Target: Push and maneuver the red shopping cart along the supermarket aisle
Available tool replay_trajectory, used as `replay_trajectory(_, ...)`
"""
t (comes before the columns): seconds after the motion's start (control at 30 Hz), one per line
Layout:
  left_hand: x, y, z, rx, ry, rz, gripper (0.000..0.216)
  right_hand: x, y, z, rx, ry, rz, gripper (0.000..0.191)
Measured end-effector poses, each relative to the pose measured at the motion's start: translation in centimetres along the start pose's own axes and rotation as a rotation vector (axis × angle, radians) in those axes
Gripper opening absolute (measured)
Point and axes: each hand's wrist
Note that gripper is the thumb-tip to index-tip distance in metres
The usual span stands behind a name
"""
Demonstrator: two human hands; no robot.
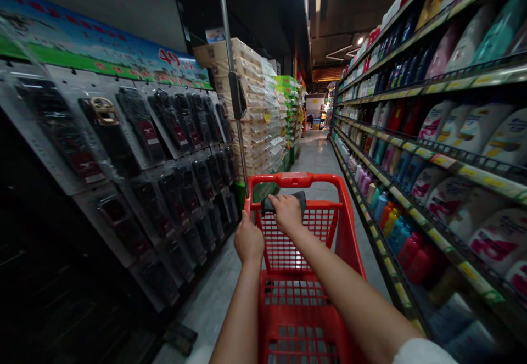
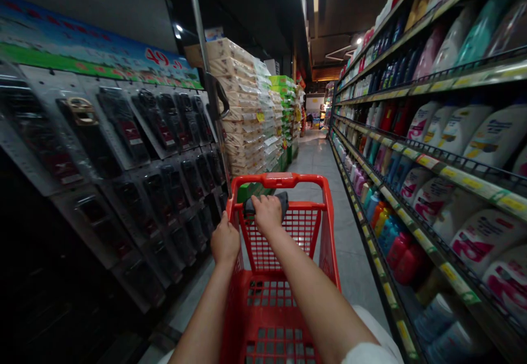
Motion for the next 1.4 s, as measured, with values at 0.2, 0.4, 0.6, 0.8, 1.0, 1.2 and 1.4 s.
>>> replay_trajectory(0.2, -0.2, -0.1, 0.0, -0.001, -0.011, -0.016, 0.050, -1.9, 1.1, 3.6, 0.073, -0.003, -0.034, 0.047)
replay_trajectory(0.4, -0.5, -0.1, -0.1, -0.031, 0.023, -0.003, 0.058, -2.3, -2.8, -1.6, 0.007, -0.028, -0.081, 0.052)
replay_trajectory(0.6, -0.4, 0.3, -0.3, -0.045, -0.057, 0.052, 0.067, -2.3, -6.4, -6.0, -0.458, 0.020, -0.248, 0.073)
replay_trajectory(0.8, -0.5, 0.6, -0.1, -0.073, -0.097, 0.007, 0.061, -5.0, -4.7, -3.5, -0.589, 0.164, -0.318, 0.086)
replay_trajectory(1.0, 0.0, 1.2, 0.7, -0.008, -0.051, -0.060, 0.057, -8.7, -2.2, 1.0, -0.283, 0.260, -0.343, 0.084)
replay_trajectory(1.2, 0.6, 1.9, 1.9, 0.050, -0.042, -0.104, 0.060, -11.5, -4.2, -2.5, 0.070, 0.321, -0.290, 0.069)
replay_trajectory(1.4, 0.8, 2.4, 2.8, 0.078, -0.103, -0.135, 0.060, -13.9, -4.9, -5.7, -0.324, 0.730, -0.683, 0.079)
Point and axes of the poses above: each hand's wrist, its own y-axis towards the middle knuckle, its own x-axis out of the back of the hand, z = x × y, and after that the axes turned 6 degrees about z, right-handed
